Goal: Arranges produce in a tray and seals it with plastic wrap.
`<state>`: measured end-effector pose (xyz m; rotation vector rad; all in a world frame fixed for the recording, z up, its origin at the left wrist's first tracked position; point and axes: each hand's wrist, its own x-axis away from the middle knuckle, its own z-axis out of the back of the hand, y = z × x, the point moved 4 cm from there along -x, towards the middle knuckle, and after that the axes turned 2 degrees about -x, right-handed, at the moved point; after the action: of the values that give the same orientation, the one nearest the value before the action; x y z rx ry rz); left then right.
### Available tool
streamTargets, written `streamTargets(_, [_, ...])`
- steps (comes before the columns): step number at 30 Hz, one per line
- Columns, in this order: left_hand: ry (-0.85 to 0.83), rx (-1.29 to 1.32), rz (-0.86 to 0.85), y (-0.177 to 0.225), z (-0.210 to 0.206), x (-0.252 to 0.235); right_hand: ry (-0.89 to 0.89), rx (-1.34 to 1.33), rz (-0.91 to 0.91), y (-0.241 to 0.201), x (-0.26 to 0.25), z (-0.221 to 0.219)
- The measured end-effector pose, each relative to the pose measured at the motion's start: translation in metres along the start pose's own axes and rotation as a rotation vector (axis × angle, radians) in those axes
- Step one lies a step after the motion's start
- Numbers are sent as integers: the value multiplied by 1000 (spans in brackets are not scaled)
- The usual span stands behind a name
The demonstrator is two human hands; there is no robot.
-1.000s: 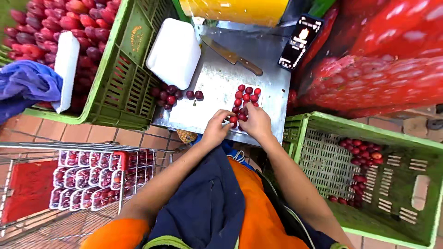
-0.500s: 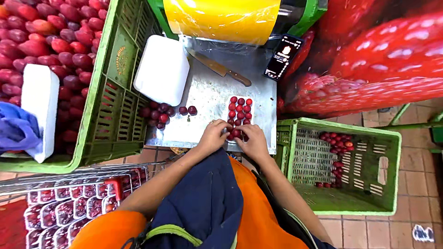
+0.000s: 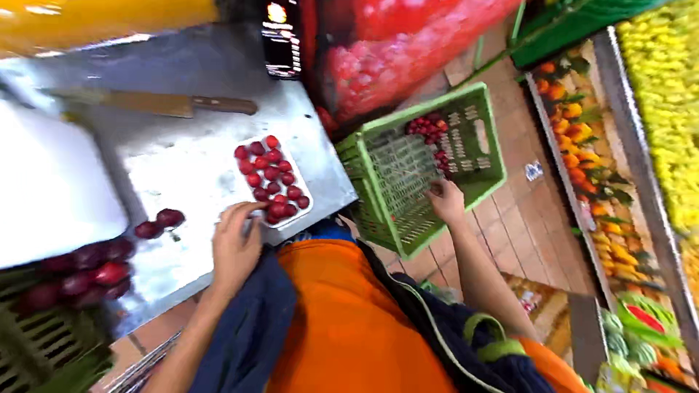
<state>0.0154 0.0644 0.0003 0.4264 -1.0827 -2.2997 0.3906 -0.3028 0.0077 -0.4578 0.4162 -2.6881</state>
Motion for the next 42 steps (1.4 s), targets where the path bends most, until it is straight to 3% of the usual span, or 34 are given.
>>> streamTargets(3, [89,7,-11,13,3,4,-392,133,-146,68,-35,-39])
streamTargets(6, [141,-7,8,22,-7,6,-718,218,-24,74,-43,-109])
streamTargets(9, [83,-19,32,33,-17,12,-931,262,76,66,-36,-166])
streamTargets(16, [70,-6,144,43,-28,28,-1074,259,45,43,-16,-205])
streamTargets(21, [125,14,202,51,-31,25,-1094,88,-98,30,-13,-190])
streamTargets(27, [136,22,154,45,-22,27,-1124,152,-20,36,-32,-192])
streamTargets(29, [135,48,154,42,-20,29,-1057,164,-21,47,-50,-177])
streamTargets(31, [126,61,194,44,-19,29,-878,148,-83,69,-79,-158])
streamTargets(36, [60,10,182,49,-27,19,-379,238,-333,151,-164,-106])
streamTargets(42, [-32,-59,161,51,-37,8,201,40,-762,251,-227,-77])
